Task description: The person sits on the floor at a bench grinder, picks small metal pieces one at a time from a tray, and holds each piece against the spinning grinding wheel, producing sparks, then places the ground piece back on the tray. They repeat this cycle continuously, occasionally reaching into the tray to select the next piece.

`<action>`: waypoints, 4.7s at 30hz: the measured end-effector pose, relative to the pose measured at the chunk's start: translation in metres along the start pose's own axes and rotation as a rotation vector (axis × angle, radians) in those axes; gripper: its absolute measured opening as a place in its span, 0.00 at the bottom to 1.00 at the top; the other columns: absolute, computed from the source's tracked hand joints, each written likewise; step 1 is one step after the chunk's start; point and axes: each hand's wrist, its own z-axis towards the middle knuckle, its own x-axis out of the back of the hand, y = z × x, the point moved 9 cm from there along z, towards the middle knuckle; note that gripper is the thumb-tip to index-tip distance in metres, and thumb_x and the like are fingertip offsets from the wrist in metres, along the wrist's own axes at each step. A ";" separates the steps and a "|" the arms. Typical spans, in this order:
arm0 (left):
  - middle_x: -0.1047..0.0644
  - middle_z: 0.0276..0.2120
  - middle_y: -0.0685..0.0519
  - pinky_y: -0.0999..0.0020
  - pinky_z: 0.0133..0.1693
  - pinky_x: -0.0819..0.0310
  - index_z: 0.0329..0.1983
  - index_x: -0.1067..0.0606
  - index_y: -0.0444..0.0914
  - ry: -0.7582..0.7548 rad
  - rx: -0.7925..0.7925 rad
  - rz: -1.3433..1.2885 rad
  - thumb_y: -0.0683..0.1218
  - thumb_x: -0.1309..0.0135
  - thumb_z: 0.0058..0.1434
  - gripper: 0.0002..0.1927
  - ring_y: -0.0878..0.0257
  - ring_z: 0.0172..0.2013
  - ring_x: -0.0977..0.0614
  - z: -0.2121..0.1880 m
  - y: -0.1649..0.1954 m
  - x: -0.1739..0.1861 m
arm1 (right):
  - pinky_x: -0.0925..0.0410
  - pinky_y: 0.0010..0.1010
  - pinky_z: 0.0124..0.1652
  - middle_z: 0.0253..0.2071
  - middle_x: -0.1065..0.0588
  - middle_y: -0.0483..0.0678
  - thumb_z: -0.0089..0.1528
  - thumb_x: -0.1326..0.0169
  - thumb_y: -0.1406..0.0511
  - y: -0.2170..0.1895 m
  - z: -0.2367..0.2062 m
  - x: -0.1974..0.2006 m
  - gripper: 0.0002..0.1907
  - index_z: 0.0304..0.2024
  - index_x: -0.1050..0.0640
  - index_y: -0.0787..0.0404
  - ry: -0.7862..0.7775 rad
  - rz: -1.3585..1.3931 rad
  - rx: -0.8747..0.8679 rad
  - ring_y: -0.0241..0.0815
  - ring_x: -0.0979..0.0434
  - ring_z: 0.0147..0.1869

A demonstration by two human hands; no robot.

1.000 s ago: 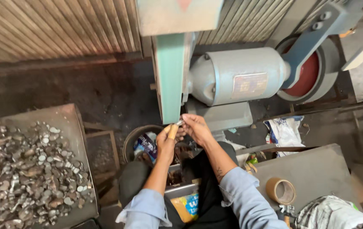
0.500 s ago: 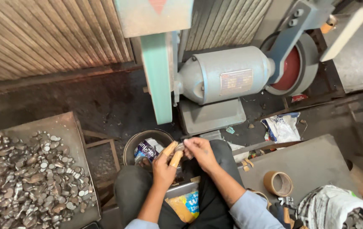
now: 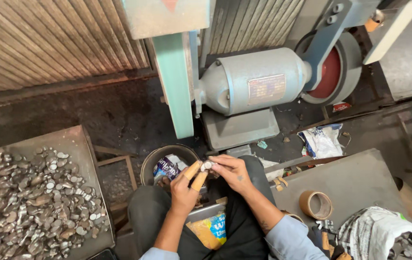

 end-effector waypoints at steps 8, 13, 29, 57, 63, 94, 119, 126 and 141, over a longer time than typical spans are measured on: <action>0.19 0.45 0.44 0.62 0.45 0.21 0.61 0.27 0.32 -0.016 -0.013 0.003 0.42 0.33 0.55 0.30 0.52 0.43 0.15 0.009 0.028 0.021 | 0.34 0.35 0.63 0.60 0.27 0.56 0.63 0.41 0.72 -0.024 -0.002 -0.020 0.22 0.60 0.25 0.72 -0.180 -0.091 0.097 0.47 0.28 0.65; 0.22 0.50 0.41 0.53 0.44 0.22 0.59 0.24 0.36 0.041 0.083 0.487 0.52 0.39 0.61 0.25 0.43 0.45 0.18 0.008 -0.026 0.125 | 0.33 0.37 0.60 0.60 0.25 0.58 0.56 0.35 0.65 0.004 0.010 -0.042 0.29 0.59 0.26 0.69 -0.292 -0.683 -0.042 0.50 0.25 0.63; 0.17 0.43 0.43 0.60 0.48 0.24 0.50 0.20 0.34 0.268 0.244 0.674 0.47 0.41 0.65 0.14 0.52 0.44 0.16 0.025 -0.115 0.290 | 0.31 0.37 0.59 0.58 0.23 0.58 0.63 0.38 0.59 0.025 -0.025 -0.130 0.28 0.60 0.26 0.68 -0.731 -0.677 -0.107 0.53 0.22 0.63; 0.17 0.38 0.48 0.68 0.38 0.19 0.52 0.22 0.30 0.018 0.750 -0.860 0.45 0.49 0.70 0.14 0.61 0.36 0.16 0.033 -0.165 -0.077 | 0.28 0.22 0.38 0.33 0.21 0.44 0.70 0.48 0.67 0.078 0.101 -0.008 0.08 0.42 0.21 0.66 0.097 0.636 -0.462 0.32 0.22 0.34; 0.17 0.36 0.48 0.69 0.36 0.20 0.49 0.21 0.30 0.102 0.755 -0.854 0.46 0.49 0.70 0.14 0.62 0.34 0.16 0.028 -0.168 -0.078 | 0.28 0.24 0.35 0.31 0.21 0.43 0.70 0.47 0.66 0.089 0.104 -0.010 0.08 0.41 0.20 0.66 0.089 0.617 -0.480 0.31 0.24 0.31; 0.17 0.35 0.48 0.70 0.34 0.20 0.52 0.22 0.29 -0.040 0.620 -0.650 0.41 0.50 0.70 0.13 0.64 0.31 0.17 0.041 -0.155 -0.065 | 0.27 0.25 0.37 0.33 0.19 0.47 0.65 0.42 0.68 0.062 0.090 0.004 0.11 0.46 0.18 0.70 0.153 0.085 -0.289 0.33 0.22 0.34; 0.19 0.42 0.49 0.50 0.45 0.22 0.48 0.20 0.42 0.145 0.051 1.208 0.49 0.43 0.60 0.14 0.46 0.43 0.17 0.061 -0.152 0.271 | 0.30 0.36 0.56 0.55 0.22 0.57 0.62 0.34 0.63 0.021 -0.016 -0.104 0.28 0.61 0.26 0.69 -0.674 -0.699 -0.038 0.45 0.24 0.60; 0.19 0.36 0.49 0.69 0.34 0.21 0.61 0.29 0.39 -0.102 0.782 -0.540 0.39 0.43 0.62 0.23 0.63 0.33 0.18 -0.029 -0.133 0.066 | 0.31 0.22 0.41 0.39 0.25 0.41 0.68 0.44 0.64 0.055 -0.008 -0.086 0.21 0.62 0.25 0.66 -0.195 0.074 -0.340 0.28 0.26 0.40; 0.18 0.35 0.47 0.68 0.32 0.21 0.54 0.22 0.31 -0.069 0.816 -0.731 0.44 0.48 0.68 0.15 0.61 0.31 0.16 -0.004 -0.129 -0.055 | 0.27 0.23 0.39 0.34 0.21 0.46 0.70 0.48 0.67 0.059 0.047 -0.020 0.08 0.43 0.22 0.67 0.034 0.690 -0.430 0.33 0.22 0.36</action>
